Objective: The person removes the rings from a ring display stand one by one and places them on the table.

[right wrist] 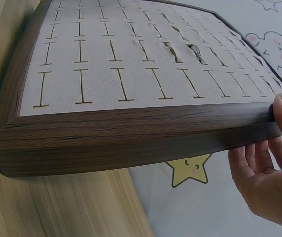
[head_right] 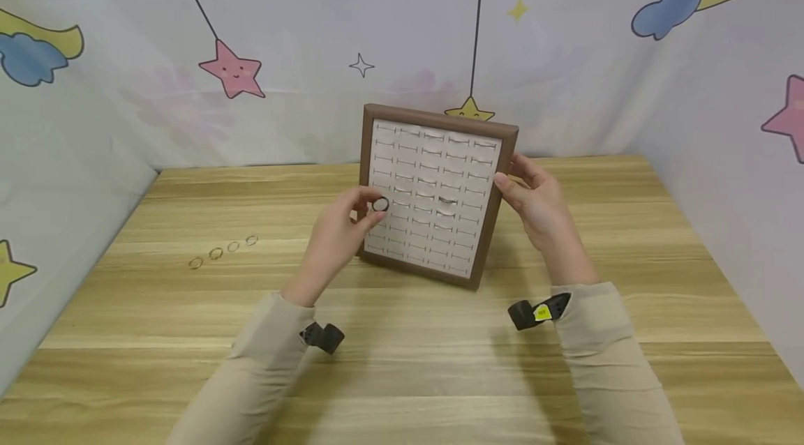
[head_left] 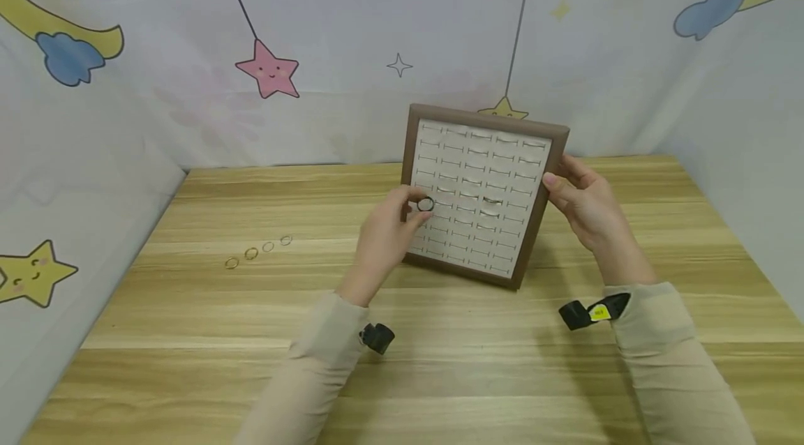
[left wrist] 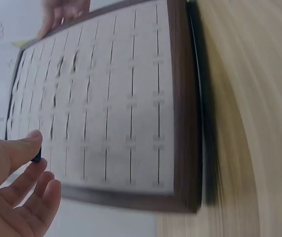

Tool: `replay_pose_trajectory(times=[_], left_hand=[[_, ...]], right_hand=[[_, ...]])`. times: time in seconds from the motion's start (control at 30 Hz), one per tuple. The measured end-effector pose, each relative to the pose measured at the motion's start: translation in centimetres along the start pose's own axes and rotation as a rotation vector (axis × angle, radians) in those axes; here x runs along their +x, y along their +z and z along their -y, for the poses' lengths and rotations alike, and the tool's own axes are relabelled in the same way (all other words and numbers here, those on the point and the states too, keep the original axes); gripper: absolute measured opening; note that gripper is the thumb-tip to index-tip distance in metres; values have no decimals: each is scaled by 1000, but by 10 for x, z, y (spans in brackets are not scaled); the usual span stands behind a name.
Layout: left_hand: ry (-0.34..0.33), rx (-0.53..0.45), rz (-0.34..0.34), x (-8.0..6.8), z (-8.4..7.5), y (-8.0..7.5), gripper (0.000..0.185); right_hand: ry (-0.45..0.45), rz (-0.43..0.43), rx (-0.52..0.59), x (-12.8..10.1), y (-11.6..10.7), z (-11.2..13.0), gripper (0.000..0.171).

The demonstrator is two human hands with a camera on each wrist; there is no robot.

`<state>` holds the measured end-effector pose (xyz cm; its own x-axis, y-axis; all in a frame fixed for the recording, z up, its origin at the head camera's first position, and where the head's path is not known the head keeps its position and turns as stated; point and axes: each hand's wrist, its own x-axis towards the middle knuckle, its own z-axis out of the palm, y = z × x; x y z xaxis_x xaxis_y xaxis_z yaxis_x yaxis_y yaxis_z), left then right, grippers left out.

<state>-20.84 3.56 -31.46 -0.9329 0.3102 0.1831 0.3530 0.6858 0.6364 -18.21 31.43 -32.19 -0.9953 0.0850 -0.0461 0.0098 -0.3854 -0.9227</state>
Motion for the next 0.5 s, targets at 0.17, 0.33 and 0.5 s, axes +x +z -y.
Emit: replay_pose_trajectory(times=[0.17, 0.33, 0.5], left_hand=[[-91, -15, -42, -3, 26, -22, 37], [-161, 27, -60, -10, 57, -44, 39], [-263, 56, -92, -18, 87, -65, 37]], right_hand=[[-2, 1, -3, 0, 0, 1, 81], [-1, -3, 2, 0, 2, 0, 81], [-2, -5, -5, 0, 1, 0, 82]])
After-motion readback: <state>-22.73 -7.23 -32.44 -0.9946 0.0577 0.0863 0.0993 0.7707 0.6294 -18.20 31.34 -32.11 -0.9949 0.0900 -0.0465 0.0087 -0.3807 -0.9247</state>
